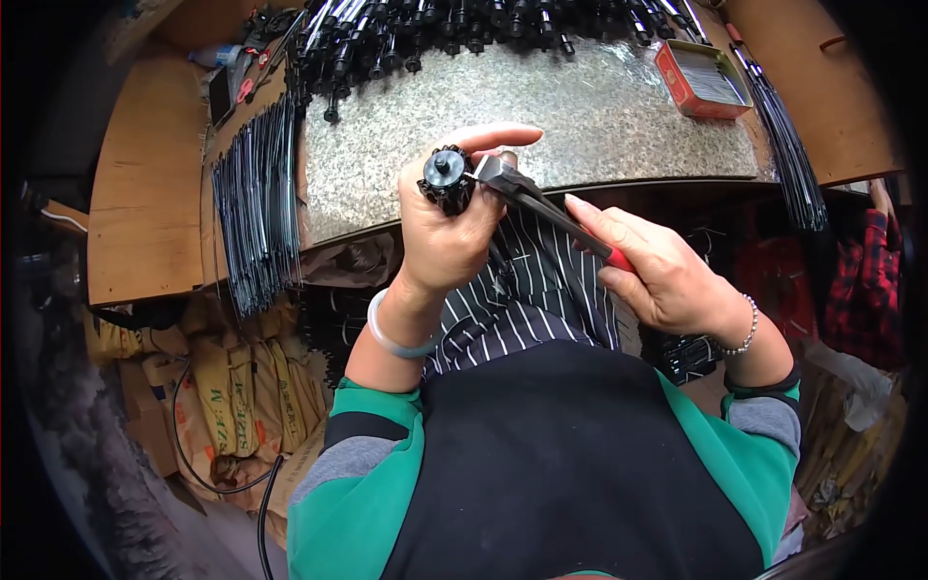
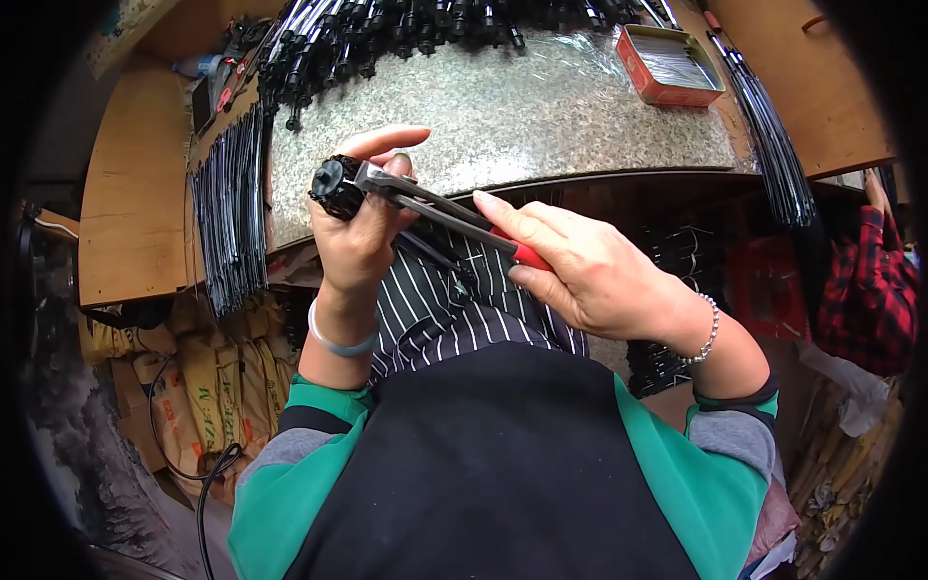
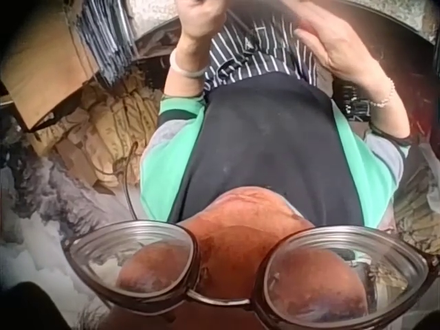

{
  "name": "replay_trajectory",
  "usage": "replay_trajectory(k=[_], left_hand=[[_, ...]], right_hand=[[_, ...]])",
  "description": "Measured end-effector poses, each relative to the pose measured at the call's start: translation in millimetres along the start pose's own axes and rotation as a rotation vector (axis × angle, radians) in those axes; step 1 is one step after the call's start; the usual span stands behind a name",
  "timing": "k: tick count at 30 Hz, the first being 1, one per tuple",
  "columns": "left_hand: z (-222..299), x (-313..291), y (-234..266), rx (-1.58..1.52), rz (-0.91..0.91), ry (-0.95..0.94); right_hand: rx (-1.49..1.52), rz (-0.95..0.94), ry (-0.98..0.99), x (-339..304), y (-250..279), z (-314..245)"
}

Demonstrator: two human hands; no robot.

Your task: Assembling, bundling, and aligning plastic combs at a factory workbench using pliers and a straightedge.

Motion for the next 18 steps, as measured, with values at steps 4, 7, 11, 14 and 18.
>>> replay_trajectory(k=[4, 7, 11, 14, 18], left_hand=[[0, 0, -1, 0.032, -0.036, -0.064], [4, -1, -3, 0.038, -0.055, -0.133], [7, -3, -3, 0.114, 0.028, -0.151], [7, -2, 1, 0.105, 0.102, -0.13], [21, 2, -2, 0.346, 0.168, -0.175]], right_hand=[[0.04, 0.003, -0.101, -1, 1, 12], [0.013, 0.024, -0.102, -6, 9, 12], [-0.071, -0.038, -0.198, -8, 26, 10], [-0.168, -0.067, -0.234, -2, 38, 3], [-0.382, -0.104, -0.178, 4, 45, -5]])
Point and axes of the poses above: each hand's wrist, its own x-axis towards the middle knuckle, its own y-axis out of the back of the hand, z = x × y, the point moved 8 cm from there along x, towards the middle knuckle, and after that the axes turned 14 degrees about y, right-handed, at the moved point
